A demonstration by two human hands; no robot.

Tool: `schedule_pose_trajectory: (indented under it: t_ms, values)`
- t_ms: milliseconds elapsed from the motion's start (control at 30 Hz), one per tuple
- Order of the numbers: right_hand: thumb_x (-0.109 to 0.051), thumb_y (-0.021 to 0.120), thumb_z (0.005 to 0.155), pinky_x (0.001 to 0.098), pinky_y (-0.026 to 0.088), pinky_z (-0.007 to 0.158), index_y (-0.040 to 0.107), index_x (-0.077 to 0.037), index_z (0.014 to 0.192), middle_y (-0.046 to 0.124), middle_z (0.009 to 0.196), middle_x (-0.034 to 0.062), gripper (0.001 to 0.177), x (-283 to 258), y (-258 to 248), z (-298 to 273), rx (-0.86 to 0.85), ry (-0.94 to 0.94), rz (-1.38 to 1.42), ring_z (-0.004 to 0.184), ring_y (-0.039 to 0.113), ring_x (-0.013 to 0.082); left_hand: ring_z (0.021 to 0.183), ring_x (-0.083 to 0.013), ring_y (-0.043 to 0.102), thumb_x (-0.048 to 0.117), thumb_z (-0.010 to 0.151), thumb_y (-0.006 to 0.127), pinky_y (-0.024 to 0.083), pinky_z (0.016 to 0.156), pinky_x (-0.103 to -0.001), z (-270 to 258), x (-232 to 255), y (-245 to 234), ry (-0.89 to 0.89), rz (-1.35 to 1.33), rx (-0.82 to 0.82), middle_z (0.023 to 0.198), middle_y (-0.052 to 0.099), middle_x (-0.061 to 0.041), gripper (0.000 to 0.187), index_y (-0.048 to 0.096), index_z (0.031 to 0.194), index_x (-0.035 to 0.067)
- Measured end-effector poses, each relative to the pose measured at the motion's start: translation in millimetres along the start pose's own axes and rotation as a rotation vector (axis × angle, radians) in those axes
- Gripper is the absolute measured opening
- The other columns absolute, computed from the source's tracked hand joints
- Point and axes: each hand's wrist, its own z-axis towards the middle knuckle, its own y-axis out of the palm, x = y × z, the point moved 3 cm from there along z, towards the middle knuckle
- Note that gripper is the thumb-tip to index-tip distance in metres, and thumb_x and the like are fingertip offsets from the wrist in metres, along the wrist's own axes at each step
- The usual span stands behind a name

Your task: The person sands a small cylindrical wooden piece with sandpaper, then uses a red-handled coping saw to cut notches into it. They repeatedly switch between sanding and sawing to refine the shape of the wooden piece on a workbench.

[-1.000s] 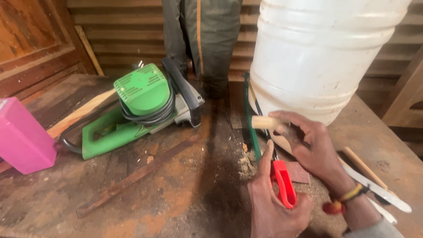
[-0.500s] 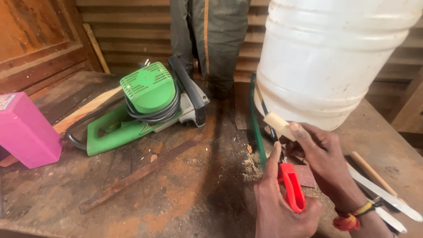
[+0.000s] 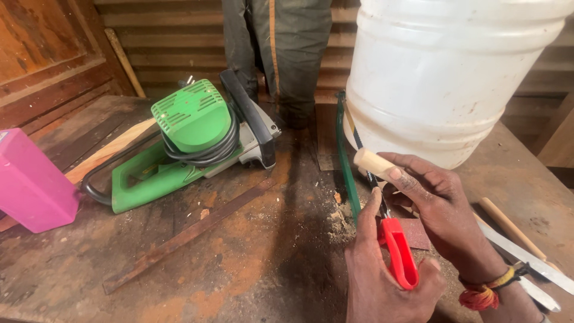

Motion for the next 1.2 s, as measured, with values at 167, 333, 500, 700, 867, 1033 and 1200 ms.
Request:
schedule_pose_trajectory:
  t_ms: [167, 333, 500, 700, 867, 1033, 1200]
  values:
    - [-0.019, 0.064, 0.098, 0.0247, 0.055, 0.067, 0.072, 0.0, 0.124, 0.074, 0.087, 0.0073, 0.033, -5.9, -6.9, -10.0, -0.03, -0.109, 0.091, 0.078, 0.066, 0.0105, 0.118, -0.0292, 0.066, 0.037, 0.086, 0.065, 0.057, 0.1, -0.044, -2.5, 5.0, -1.2, 0.081, -0.078, 0.016, 0.123, 0.062, -0.023, 0.093, 0.023, 0.154, -0.009]
    - [-0.018, 0.064, 0.097, 0.0284, 0.067, 0.075, 0.07, 0.002, 0.122, 0.081, 0.106, 0.0091, 0.032, -10.3, -16.9, -24.3, -0.236, -0.377, 0.027, 0.091, 0.078, 0.0141, 0.121, -0.0272, 0.063, 0.055, 0.091, 0.054, 0.056, 0.103, -0.047, -8.6, -22.2, 0.3, -0.237, -0.366, 0.216, 0.129, 0.059, -0.017, 0.081, 0.026, 0.156, 0.016]
    - [-0.017, 0.069, 0.095, 0.0244, 0.056, 0.047, 0.073, -0.001, 0.123, 0.079, 0.083, 0.0066, 0.032, -8.4, -10.8, -42.3, -0.264, -0.345, -0.161, 0.061, 0.067, 0.0092, 0.102, -0.0185, 0.059, 0.041, 0.107, 0.043, 0.056, 0.082, -0.037, -9.9, -34.5, 0.1, -0.017, -0.413, 0.323, 0.112, 0.056, -0.012, 0.042, 0.045, 0.134, 0.01]
    - [-0.028, 0.058, 0.099, 0.0263, 0.053, 0.048, 0.074, -0.001, 0.113, 0.069, 0.07, 0.0059, 0.034, -7.3, -10.3, -46.0, -0.021, -0.077, -0.242, 0.053, 0.058, 0.0106, 0.091, -0.0129, 0.058, 0.04, 0.11, 0.038, 0.054, 0.077, -0.03, -12.7, -36.1, -3.7, -0.002, -0.261, 0.404, 0.104, 0.055, -0.008, 0.036, 0.048, 0.118, 0.007]
    - [-0.05, 0.047, 0.103, 0.0339, 0.052, 0.052, 0.068, -0.007, 0.121, 0.066, 0.066, 0.0118, 0.051, 22.6, -13.6, -68.9, -0.14, 0.58, -0.359, 0.053, 0.06, 0.0191, 0.081, -0.0156, 0.061, 0.042, 0.107, 0.039, 0.053, 0.066, -0.03, -10.2, -31.6, -1.3, -0.024, -0.419, 0.329, 0.098, 0.061, -0.009, 0.034, 0.046, 0.114, 0.009]
    - [-0.064, 0.028, 0.103, 0.0372, 0.061, 0.059, 0.062, -0.005, 0.131, 0.074, 0.073, 0.0211, 0.074, 55.1, -12.5, -98.4, -0.176, 0.9, -0.227, 0.057, 0.069, 0.0249, 0.09, -0.0174, 0.063, 0.047, 0.112, 0.036, 0.055, 0.075, -0.034, -11.7, -34.1, -4.4, 0.054, -0.112, 0.426, 0.102, 0.059, -0.01, 0.041, 0.048, 0.117, 0.008]
    - [-0.04, 0.05, 0.098, 0.037, 0.057, 0.054, 0.059, 0.001, 0.132, 0.073, 0.087, 0.0174, 0.054, 79.8, -2.8, -118.6, -0.095, 0.767, 0.399, 0.061, 0.069, 0.0235, 0.087, -0.0183, 0.069, 0.054, 0.106, 0.032, 0.062, 0.07, -0.035, -12.5, -42.6, 0.0, -0.035, -0.054, 0.432, 0.099, 0.062, -0.008, 0.046, 0.048, 0.116, 0.011]
